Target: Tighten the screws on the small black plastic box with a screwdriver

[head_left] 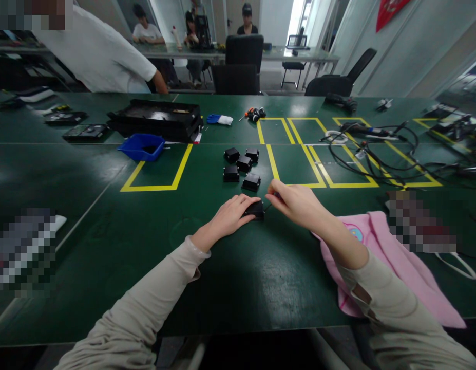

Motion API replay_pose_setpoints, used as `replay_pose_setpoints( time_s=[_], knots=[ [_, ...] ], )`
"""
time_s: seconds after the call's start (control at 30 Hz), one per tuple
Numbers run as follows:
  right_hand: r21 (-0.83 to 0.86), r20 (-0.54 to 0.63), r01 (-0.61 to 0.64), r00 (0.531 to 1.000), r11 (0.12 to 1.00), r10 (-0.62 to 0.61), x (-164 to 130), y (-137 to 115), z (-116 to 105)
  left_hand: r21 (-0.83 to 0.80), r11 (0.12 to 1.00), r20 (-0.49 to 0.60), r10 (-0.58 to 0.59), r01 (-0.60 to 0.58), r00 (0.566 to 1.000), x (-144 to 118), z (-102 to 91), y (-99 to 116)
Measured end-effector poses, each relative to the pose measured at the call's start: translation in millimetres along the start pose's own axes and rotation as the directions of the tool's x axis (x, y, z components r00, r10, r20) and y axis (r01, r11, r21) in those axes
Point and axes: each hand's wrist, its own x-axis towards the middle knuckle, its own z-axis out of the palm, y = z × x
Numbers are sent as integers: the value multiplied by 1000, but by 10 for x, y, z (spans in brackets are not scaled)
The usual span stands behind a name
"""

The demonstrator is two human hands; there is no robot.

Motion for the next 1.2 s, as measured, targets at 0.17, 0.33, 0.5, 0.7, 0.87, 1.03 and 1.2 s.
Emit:
replay_pose_setpoints(
  time_s=[0.17,0.33,0.5,0.7,0.87,1.03,1.2],
  knots=[
    [50,-11,18,1000,999,-18,-7,-5,0,0,1000,-3,6,-6,1000,1,11,-10],
    [20,-15,4,1000,1000,-4,1,-1,14,0,1000,-2,6,-6,1000,-4,6,0],
    [34,-19,-7,1000,999,8,8,4,16,5,1000,11,2,-3,1000,-3,-12,12],
    [11,-17,3,1000,1000,-3,5,8,16,-8,1000,2,-2,2,1000,-2,-5,9],
    [34,-26,-6,1000,999,7,9,25,32,-19,1000,0,-4,4,1000,-5,-3,9],
    [14,-42,-23,999,1000,23,11,18,35,-11,1000,5,-2,2,1000,-4,-14,17],
    [-34,-36,-36,999,999,35,14,15,28,-17,1000,3,-3,3,1000,-3,-17,21]
  ],
)
